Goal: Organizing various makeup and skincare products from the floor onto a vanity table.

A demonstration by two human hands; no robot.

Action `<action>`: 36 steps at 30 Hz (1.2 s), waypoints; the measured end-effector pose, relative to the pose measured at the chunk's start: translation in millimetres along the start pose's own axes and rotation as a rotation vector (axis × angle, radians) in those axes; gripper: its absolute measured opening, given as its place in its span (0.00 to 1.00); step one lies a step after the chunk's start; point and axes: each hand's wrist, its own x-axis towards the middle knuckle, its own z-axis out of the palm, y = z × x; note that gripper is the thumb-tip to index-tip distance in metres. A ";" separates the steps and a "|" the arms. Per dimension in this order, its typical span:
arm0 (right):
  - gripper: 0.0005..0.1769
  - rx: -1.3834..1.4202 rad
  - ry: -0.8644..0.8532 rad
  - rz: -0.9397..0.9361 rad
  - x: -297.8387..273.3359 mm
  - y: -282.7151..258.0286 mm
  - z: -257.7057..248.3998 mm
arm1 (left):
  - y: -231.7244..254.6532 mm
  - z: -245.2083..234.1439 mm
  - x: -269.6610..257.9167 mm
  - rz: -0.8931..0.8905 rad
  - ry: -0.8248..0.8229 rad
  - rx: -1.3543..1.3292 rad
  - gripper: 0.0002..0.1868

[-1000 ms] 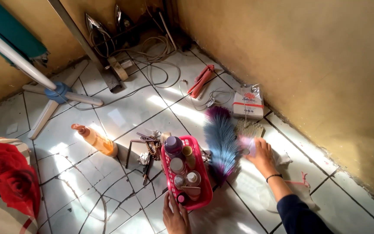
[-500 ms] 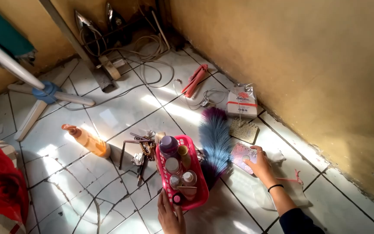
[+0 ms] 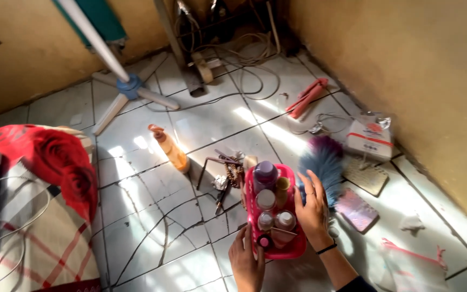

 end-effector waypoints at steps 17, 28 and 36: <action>0.25 -0.261 -0.301 -0.554 -35.6 -169.2 5.1 | -8.9 -23.9 6.1 0.137 -0.045 0.159 0.29; 0.18 -0.397 -0.528 -0.562 -44.8 -123.1 147.7 | -52.8 -55.4 28.1 -0.061 0.248 0.314 0.29; 0.27 -0.847 -1.034 -0.616 -52.4 -143.7 88.8 | -61.7 -62.4 27.7 -0.197 0.158 0.176 0.21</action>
